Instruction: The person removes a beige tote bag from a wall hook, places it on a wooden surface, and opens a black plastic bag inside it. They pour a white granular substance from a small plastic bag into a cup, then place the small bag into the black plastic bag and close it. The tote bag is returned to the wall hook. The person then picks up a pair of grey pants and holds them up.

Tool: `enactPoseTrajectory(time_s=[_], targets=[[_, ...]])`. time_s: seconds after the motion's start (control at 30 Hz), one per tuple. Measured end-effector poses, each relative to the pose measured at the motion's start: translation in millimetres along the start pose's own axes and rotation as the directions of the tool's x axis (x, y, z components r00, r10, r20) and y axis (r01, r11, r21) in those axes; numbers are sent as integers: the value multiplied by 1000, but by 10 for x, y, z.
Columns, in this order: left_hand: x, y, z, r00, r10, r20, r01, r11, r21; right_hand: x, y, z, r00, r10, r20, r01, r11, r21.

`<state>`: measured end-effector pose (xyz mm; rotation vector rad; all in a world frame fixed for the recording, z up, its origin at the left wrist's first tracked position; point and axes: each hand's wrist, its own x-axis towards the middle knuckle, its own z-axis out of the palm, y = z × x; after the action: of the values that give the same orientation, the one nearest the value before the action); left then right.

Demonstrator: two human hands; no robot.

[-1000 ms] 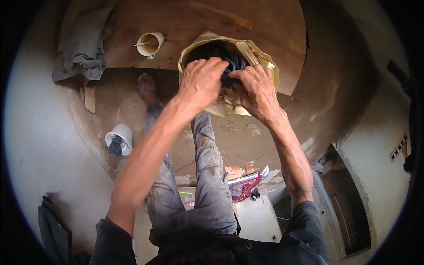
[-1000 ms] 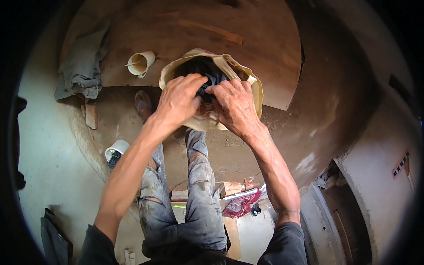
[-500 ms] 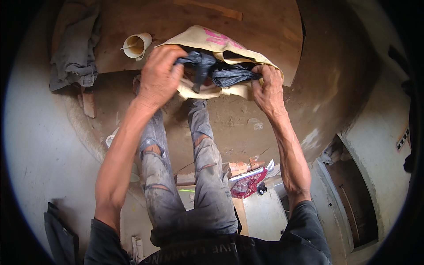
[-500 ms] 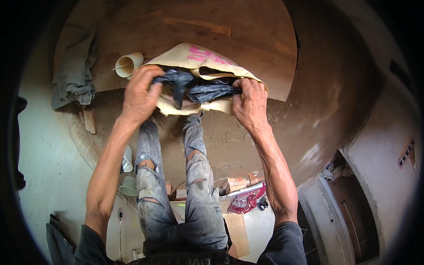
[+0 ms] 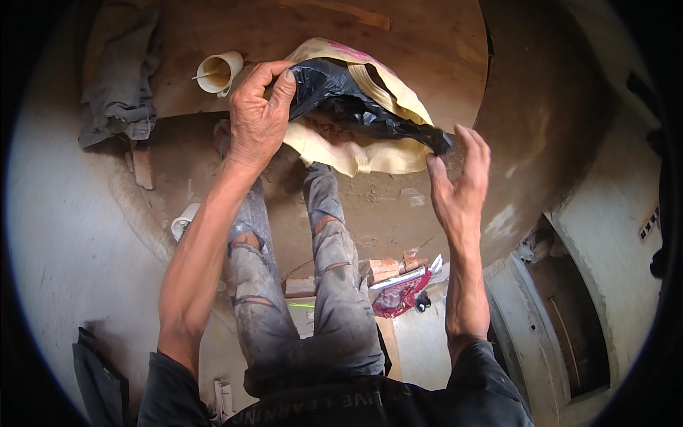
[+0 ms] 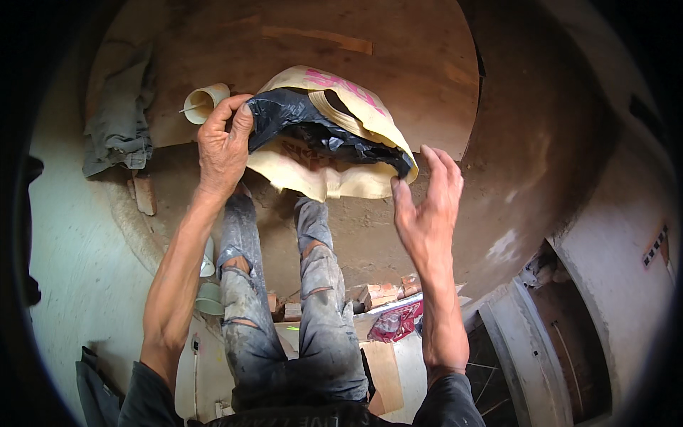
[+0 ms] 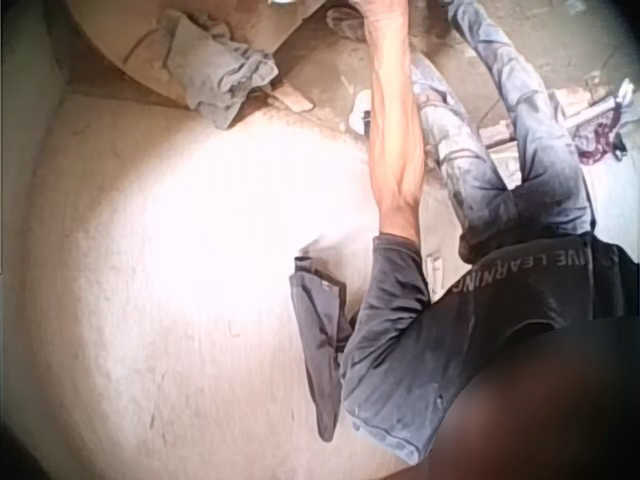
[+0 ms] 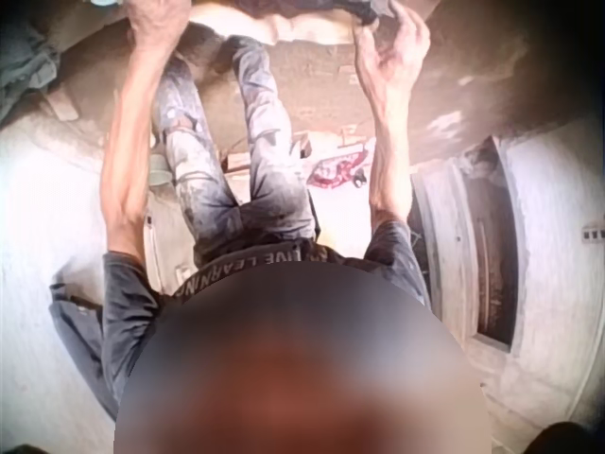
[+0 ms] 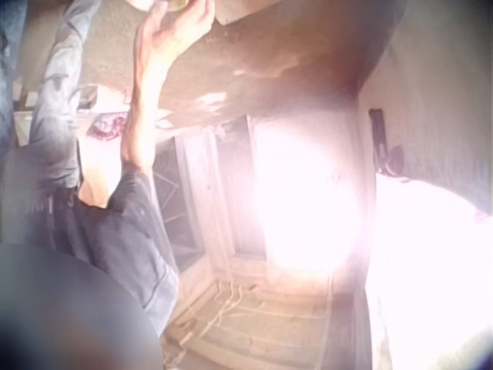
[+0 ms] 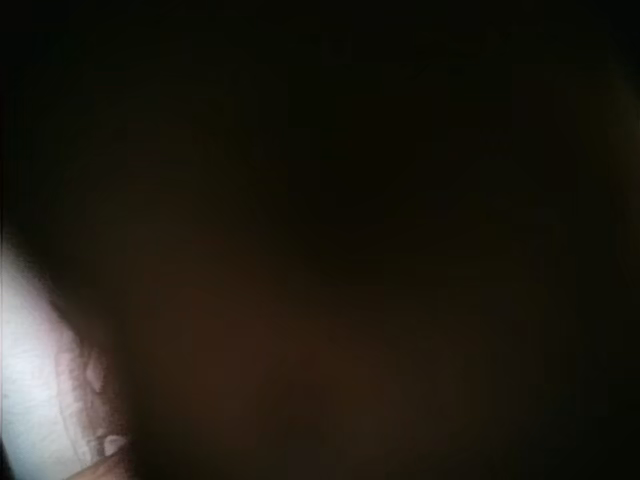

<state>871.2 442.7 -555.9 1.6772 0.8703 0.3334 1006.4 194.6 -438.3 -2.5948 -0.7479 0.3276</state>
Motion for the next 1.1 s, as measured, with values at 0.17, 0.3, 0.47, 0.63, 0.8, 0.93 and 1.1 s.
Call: enactPoseTrajectory(time_s=[0.17,0.3,0.47,0.63,0.8,0.93,1.1], targets=[[48,89,146,1000,-6,-17,7,998,68,141,-433,60,928,-331,173,264,908,326],[81,144,127,995,34,90,-46,989,141,320,-437,862,860,-286,423,326,945,-23],[86,78,65,991,-109,75,94,979,181,-6,-384,1049,591,-278,757,428,904,-2],[87,9,131,982,-186,32,181,976,119,-36,-164,1092,663,-223,715,16,959,284],[142,41,129,971,-235,31,230,966,118,187,102,1164,570,424,704,-821,263,507],[216,72,107,962,-270,25,271,963,1,354,155,1026,791,384,476,-391,916,-88],[173,162,45,963,-246,113,254,965,-63,298,-17,1153,566,30,824,273,936,-222]])
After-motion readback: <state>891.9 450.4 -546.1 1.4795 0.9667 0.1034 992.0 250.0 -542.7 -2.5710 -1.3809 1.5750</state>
